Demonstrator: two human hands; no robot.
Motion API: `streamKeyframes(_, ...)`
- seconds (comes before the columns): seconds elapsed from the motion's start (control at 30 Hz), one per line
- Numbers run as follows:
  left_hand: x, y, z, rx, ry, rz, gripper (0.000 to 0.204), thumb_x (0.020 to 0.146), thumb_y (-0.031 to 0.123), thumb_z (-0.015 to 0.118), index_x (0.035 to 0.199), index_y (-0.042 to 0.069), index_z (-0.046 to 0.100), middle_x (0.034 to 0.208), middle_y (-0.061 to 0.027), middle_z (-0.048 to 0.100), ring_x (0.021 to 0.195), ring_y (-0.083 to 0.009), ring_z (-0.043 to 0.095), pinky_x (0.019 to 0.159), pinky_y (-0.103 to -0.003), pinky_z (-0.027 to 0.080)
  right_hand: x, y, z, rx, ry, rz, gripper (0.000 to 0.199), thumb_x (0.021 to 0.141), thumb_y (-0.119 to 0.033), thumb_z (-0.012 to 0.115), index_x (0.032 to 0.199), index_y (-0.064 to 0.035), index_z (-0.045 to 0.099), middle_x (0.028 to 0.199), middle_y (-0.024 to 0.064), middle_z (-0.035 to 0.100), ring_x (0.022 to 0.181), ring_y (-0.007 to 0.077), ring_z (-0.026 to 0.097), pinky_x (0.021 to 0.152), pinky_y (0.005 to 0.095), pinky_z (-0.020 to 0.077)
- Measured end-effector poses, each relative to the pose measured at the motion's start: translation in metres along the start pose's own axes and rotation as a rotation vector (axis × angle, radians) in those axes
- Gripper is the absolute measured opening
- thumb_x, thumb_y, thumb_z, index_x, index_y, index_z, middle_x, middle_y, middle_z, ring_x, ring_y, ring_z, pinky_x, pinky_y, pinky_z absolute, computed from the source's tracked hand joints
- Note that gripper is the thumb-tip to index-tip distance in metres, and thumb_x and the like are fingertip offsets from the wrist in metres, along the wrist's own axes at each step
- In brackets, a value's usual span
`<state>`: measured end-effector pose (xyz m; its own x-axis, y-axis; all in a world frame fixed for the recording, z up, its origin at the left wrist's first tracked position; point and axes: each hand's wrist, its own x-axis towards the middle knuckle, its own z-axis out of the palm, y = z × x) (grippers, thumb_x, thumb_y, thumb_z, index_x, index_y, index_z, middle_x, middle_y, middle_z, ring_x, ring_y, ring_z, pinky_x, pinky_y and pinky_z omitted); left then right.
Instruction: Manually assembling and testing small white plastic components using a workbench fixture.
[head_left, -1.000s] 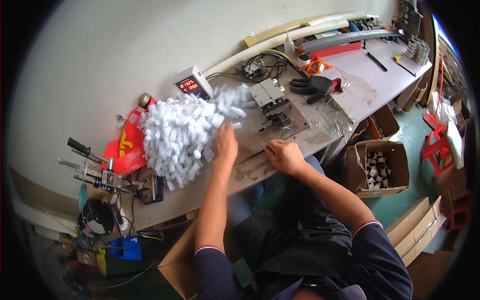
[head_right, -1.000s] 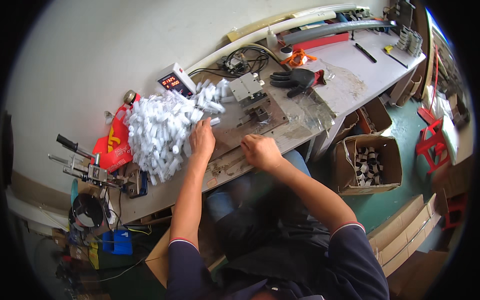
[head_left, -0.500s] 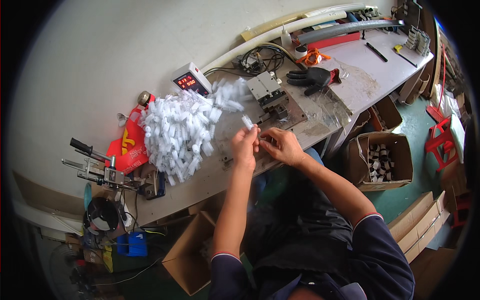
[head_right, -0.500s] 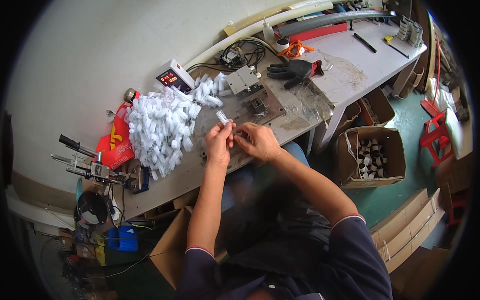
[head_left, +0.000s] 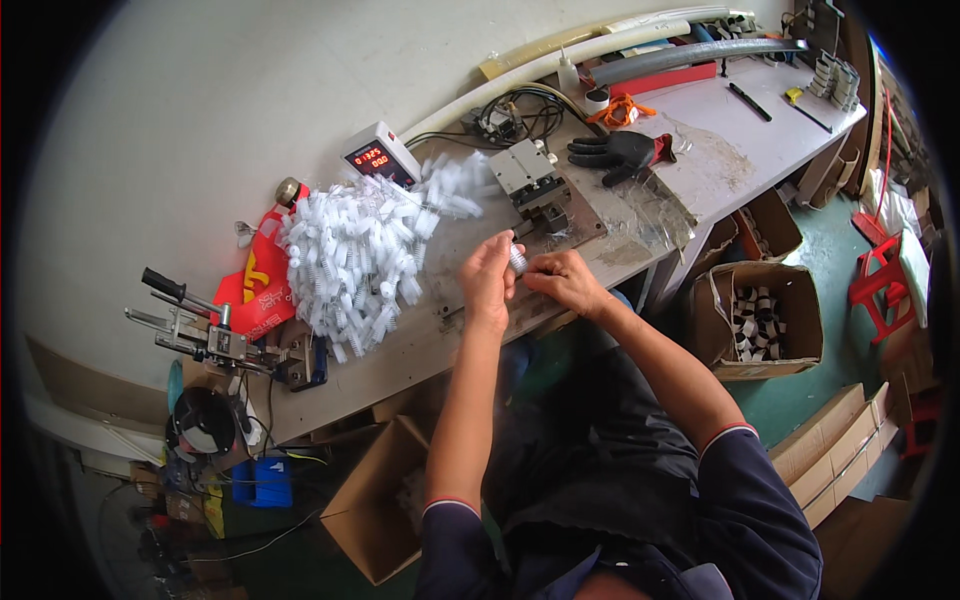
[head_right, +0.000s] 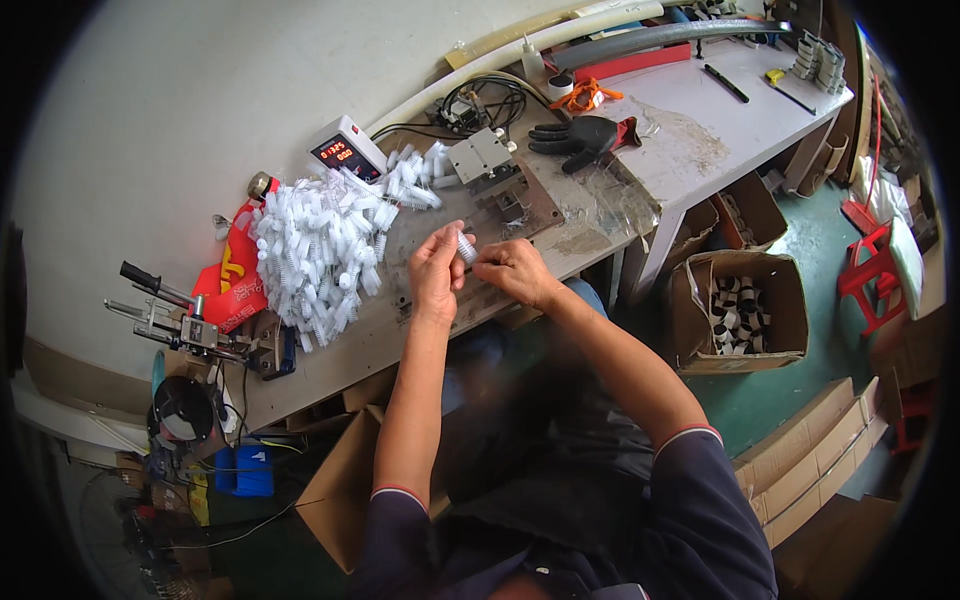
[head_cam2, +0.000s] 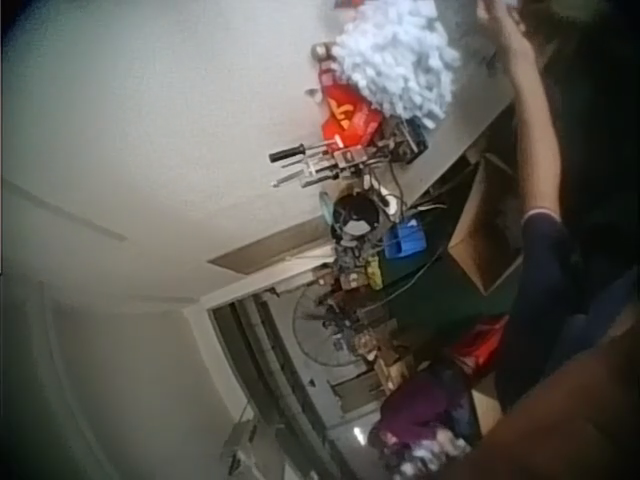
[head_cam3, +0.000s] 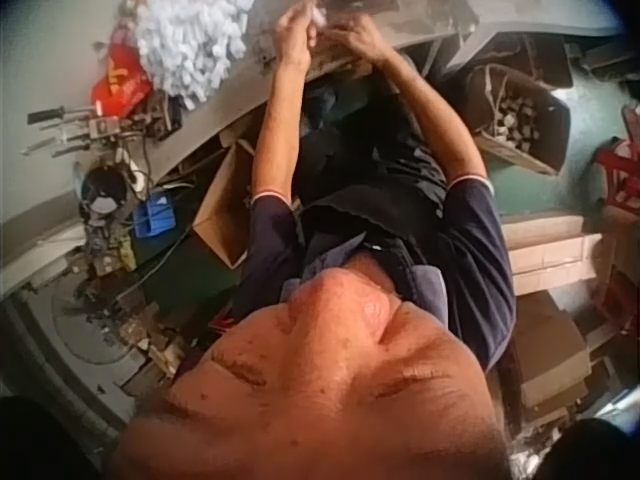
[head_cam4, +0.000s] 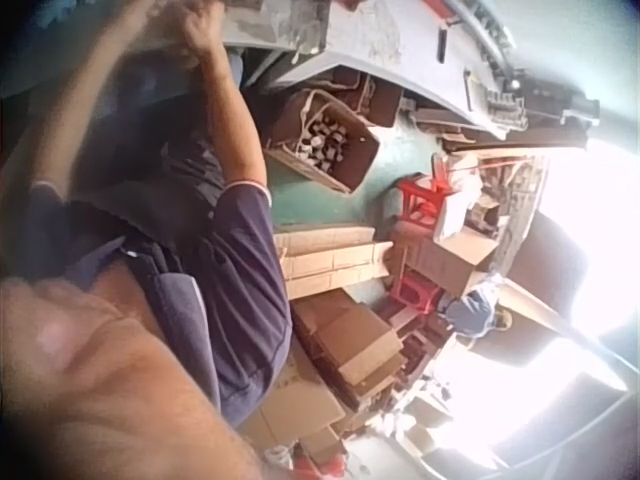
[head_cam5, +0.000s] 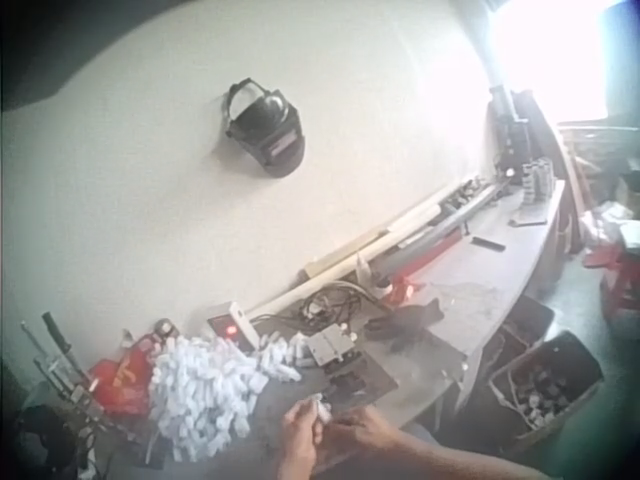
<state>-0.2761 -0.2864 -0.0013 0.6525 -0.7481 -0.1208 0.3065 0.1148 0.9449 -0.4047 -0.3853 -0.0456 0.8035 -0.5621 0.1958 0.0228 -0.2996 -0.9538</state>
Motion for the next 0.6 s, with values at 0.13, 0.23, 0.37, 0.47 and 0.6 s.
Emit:
streamKeyframes(0.13,0.015,-0.003,-0.019,0.021,-0.103,-0.014,0.024,0.102,0.023,0.067,0.109,-0.001,0.069,0.096,-0.0103,0.072,0.054,-0.0039,0.048,0.042,-0.021,0.036,0.001,-0.004,-0.001,0.008,-0.035,0.026,0.021,0.089,-0.02,0.068,0.092,0.0007,0.071,0.07,0.0074,0.061,0.068,0.0142,0.057,0.066,0.0343,0.0483)
streamKeyframes(0.23,0.023,-0.005,-0.024,-0.062,-0.018,-0.041,0.021,0.1,0.02,0.07,0.102,-0.001,0.068,0.09,-0.0088,0.07,0.054,-0.0058,0.05,0.041,-0.022,0.037,-0.001,-0.008,0.001,0.104,0.0,0.029,0.018,0.092,-0.018,0.069,0.092,0.0003,0.071,0.071,0.0011,0.058,0.069,0.0091,0.054,0.063,0.0303,0.0447)
streamKeyframes(0.37,0.027,-0.011,-0.022,0.041,0.045,0.009,0.021,0.098,0.02,0.072,0.095,-0.001,0.069,0.079,-0.005,0.067,0.051,-0.0069,0.051,0.039,-0.023,0.036,-0.004,-0.01,0.003,0.079,0.081,0.018,0.016,0.095,-0.015,0.069,0.092,0.0006,0.071,0.072,-0.0024,0.06,0.072,0.006,0.053,0.063,0.0284,0.0438)
streamKeyframes(0.47,0.024,-0.003,-0.009,0.24,0.045,0.017,0.022,0.096,0.018,0.075,0.086,0.0,0.069,0.069,0.0,0.062,0.05,-0.0037,0.051,0.036,-0.022,0.034,-0.008,-0.003,0.003,-0.068,0.15,-0.166,0.015,0.092,-0.014,0.07,0.091,0.0006,0.071,0.073,0.0048,0.065,0.069,0.0106,0.058,0.065,0.0308,0.0474)
streamKeyframes(0.6,0.033,-0.009,-0.006,0.582,0.108,0.234,0.019,0.096,0.018,0.072,0.092,0.0,0.072,0.073,-0.0045,0.068,0.062,-0.0111,0.061,0.054,-0.03,0.049,-0.009,-0.005,-0.006,-0.283,0.208,-0.063,0.015,0.083,-0.017,0.069,0.087,-0.0034,0.073,0.079,0.0176,0.07,0.072,0.0342,0.069,0.067,0.0416,0.0525)
